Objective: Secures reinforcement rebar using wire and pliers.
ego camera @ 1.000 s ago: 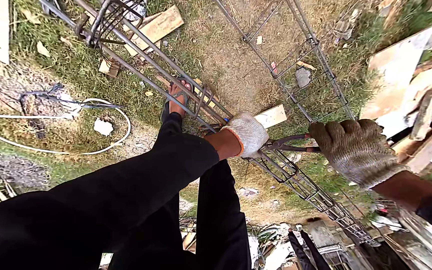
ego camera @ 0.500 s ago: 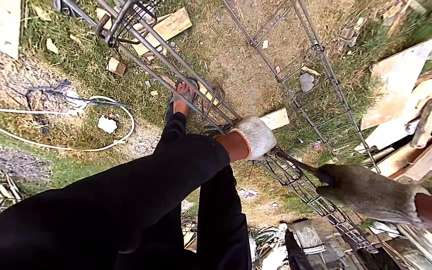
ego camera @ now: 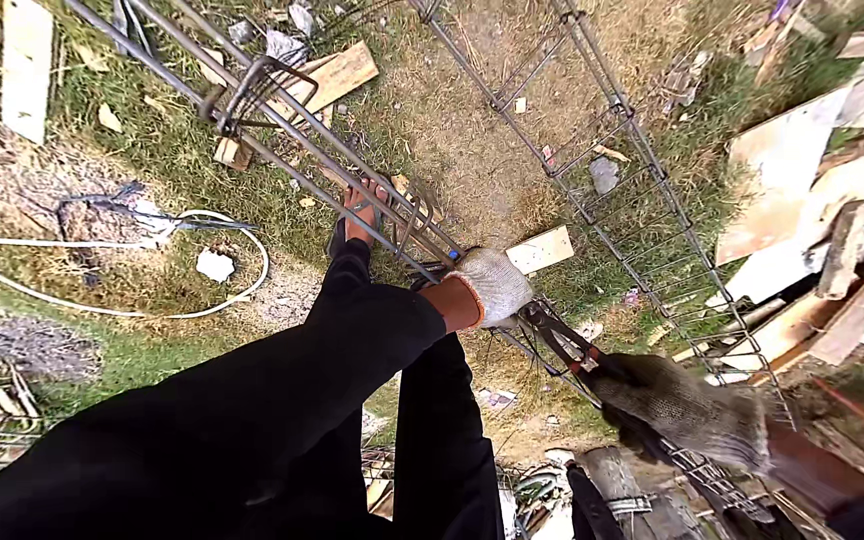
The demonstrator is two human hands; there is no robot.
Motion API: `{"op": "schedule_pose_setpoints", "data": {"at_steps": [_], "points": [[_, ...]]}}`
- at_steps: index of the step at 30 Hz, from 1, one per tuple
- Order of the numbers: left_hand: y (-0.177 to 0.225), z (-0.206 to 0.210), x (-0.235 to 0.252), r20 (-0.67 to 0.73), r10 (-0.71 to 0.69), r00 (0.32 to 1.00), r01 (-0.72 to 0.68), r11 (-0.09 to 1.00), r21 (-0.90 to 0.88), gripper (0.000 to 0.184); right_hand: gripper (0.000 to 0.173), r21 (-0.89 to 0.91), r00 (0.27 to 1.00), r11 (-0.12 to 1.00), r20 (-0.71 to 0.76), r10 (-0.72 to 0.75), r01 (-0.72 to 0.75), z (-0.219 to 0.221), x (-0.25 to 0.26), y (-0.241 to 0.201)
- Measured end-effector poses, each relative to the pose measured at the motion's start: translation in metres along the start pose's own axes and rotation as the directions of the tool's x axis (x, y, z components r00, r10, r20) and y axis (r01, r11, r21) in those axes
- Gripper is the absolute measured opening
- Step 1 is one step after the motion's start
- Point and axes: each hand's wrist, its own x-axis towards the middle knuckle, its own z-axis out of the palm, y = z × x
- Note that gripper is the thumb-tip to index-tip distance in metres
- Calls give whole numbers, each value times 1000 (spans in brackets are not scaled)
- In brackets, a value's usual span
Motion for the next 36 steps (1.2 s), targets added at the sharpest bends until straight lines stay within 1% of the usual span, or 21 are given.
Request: {"op": "schedule_pose_setpoints", "data": {"at_steps": [2,3,4,5,7,10,13,15,17,19,21,23,26,28,29,30,31,32,33,34,36], "points": [[1,4,1,-3,-9,1000,9,1000,-10,39,29,324,979,946,200,-33,-35,4,11,21],[3,1,-2,6,-15,1000,15,1000,-23,40,31,450,944,889,320,-78,-80,4,18,35],[3,-4,-5,17,-21,1000,22,999,-27,40,34,519,905,847,406,-124,-117,2,26,44],[2,-6,-7,25,-25,999,26,999,-21,40,37,530,891,839,431,-141,-124,2,31,49],[1,-5,-7,35,-23,999,23,1000,-19,41,49,420,936,906,335,-107,-47,1,27,40],[2,-4,-2,33,-10,999,10,1000,-5,46,76,118,989,990,115,-88,74,0,5,12],[6,-11,0,42,-21,999,21,1000,11,47,93,-327,987,938,-75,-145,113,-4,-4,2],[7,-14,0,43,-27,999,27,1000,2,47,86,-591,961,806,-199,-190,36,-1,-12,-5],[7,-11,2,23,-39,999,40,999,-14,47,74,-783,902,610,-342,-262,-120,10,-21,-13],[9,-10,2,9,-47,999,47,999,-21,48,63,-866,782,435,-443,-438,-247,18,-15,-3],[10,-13,2,25,-50,998,51,998,-28,49,46,-875,688,339,-482,-542,-346,20,-6,5],[10,-13,0,37,-54,998,56,998,-33,47,38,-861,716,336,-506,-481,-382,23,-3,0],[8,-10,0,43,-56,997,57,998,-32,47,38,-822,870,464,-455,-188,-330,19,-10,-25],[7,-7,-2,42,-43,998,44,999,-16,47,40,-743,952,639,-300,-52,-199,9,-9,-27],[6,-5,-3,45,-38,998,38,999,-10,47,38,-643,978,756,-207,-16,-124,4,-5,-22],[7,-4,-6,42,-34,999,34,999,-10,47,37,-476,993,877,-115,11,-65,3,-2,-12],[8,-5,-11,37,-32,999,32,999,-10,46,35,-212,1000,977,1,24,-23,5,1,2],[11,-9,-19,34,-29,999,29,999,-19,45,32,83,990,996,140,15,-27,8,4,16],[14,-17,-30,37,-26,999,28,999,-46,43,31,318,958,946,285,-31,-64,13,7,29],[16,-20,-36,17,-24,1000,25,998,-56,40,32,468,920,879,378,-102,-95,18,13,42],[14,-12,-31,-25,-15,1000,14,999,-44,40,41,578,905,813,378,-196,-66,31,21,57]]}}
